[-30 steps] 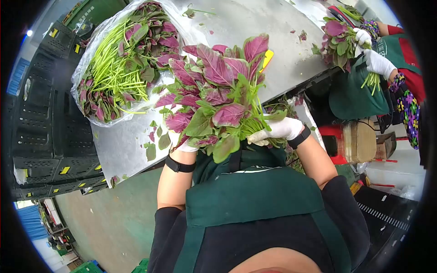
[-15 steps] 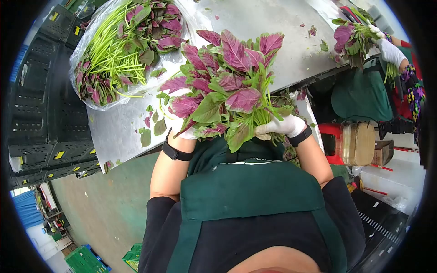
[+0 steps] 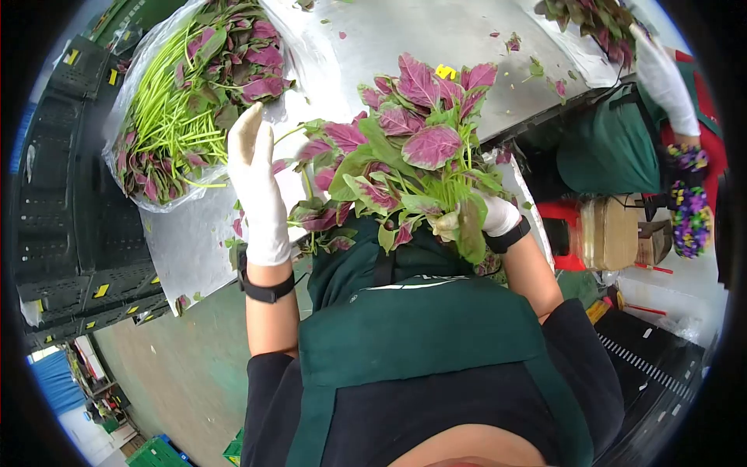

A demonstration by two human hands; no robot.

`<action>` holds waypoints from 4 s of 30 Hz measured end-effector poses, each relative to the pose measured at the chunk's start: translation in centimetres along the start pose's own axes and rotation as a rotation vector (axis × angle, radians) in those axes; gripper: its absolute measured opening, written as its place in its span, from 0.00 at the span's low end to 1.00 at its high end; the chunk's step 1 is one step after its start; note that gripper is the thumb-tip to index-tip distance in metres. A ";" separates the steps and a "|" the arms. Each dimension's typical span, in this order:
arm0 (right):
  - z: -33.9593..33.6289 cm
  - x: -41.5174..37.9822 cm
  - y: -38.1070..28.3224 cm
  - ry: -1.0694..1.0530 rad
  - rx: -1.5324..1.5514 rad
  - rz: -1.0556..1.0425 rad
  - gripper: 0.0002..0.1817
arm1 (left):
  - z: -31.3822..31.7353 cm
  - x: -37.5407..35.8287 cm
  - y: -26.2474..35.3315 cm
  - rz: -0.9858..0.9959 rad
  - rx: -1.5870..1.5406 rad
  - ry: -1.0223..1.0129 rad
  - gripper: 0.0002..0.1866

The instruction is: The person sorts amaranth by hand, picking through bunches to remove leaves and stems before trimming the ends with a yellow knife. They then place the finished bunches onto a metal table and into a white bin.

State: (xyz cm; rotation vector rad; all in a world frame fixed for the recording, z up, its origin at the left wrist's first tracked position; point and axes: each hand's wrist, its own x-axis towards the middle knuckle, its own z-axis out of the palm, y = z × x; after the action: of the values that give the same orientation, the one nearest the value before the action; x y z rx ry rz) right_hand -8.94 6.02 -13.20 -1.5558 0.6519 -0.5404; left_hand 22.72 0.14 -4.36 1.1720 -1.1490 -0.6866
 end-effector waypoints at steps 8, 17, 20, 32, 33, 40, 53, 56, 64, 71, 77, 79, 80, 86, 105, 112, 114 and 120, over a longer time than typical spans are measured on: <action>0.7 1.0 -1.7 0.014 0.475 0.167 0.17 | 2.0 -3.4 3.5 0.420 0.694 -0.452 0.13; 0.6 0.8 -0.6 0.094 0.028 -0.072 0.13 | 2.5 -3.7 1.9 0.635 0.915 -0.389 0.09; 0.8 1.2 -2.2 0.025 0.335 0.200 0.12 | 2.2 -3.6 2.4 0.708 0.908 -0.348 0.12; 1.4 0.8 -4.5 0.059 0.424 0.294 0.12 | -0.1 -0.6 -2.9 0.530 1.047 -0.139 0.03; 1.3 0.5 -4.4 0.057 0.418 0.305 0.12 | -1.1 0.3 -2.5 0.409 0.979 -0.126 0.02; 0.7 0.9 -2.9 0.138 0.330 0.385 0.12 | 0.3 -3.4 6.8 -0.383 0.091 -0.728 0.06; 1.5 1.1 -4.3 0.331 0.299 0.272 0.09 | 8.3 -3.9 3.0 0.427 0.483 -0.508 0.04; 1.2 1.0 -5.0 0.399 0.342 0.232 0.11 | 7.6 -2.4 0.4 0.697 0.683 -0.294 0.05; -0.8 -3.1 -4.4 0.494 0.435 0.247 0.11 | 3.5 -0.4 5.3 0.159 0.304 -0.309 0.02; -1.9 -4.1 -5.9 0.603 0.231 0.222 0.12 | 8.3 -5.9 7.0 0.232 0.381 -1.347 0.28; -1.4 -3.9 -6.4 0.570 0.047 0.254 0.13 | 12.6 -3.7 9.4 0.398 0.285 -0.825 0.14; -0.8 -3.6 -6.3 0.571 -0.024 0.261 0.13 | 13.9 -3.4 9.5 0.510 0.318 -0.741 0.10; -0.4 -3.5 -6.3 0.573 -0.051 0.254 0.13 | 14.1 -3.6 9.4 0.486 0.313 -0.729 0.10; 0.6 -3.3 -5.2 0.551 -0.335 0.158 0.17 | 14.1 -3.5 7.0 0.577 0.328 -0.589 0.10; 1.3 -2.1 -3.5 0.659 -0.728 0.300 0.18 | 9.2 -3.5 0.1 -0.088 0.062 -0.415 0.11; 1.7 -1.8 -4.1 0.654 -0.804 0.239 0.17 | 3.4 -7.7 -8.5 -0.915 -0.567 -0.517 0.22; 2.1 -1.9 -4.8 0.581 -0.805 0.167 0.17 | 4.6 -8.9 -6.6 -0.996 -0.890 -0.584 0.27; 3.2 -3.2 -3.3 0.241 -0.972 0.244 0.12 | 4.2 -9.5 -8.6 -0.947 -1.022 -0.665 0.29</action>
State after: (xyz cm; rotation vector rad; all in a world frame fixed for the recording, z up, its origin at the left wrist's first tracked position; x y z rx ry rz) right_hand -8.80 10.69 -10.07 -2.2717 1.4038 -0.2145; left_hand 16.97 4.65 -15.72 0.5050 -0.4820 -2.1911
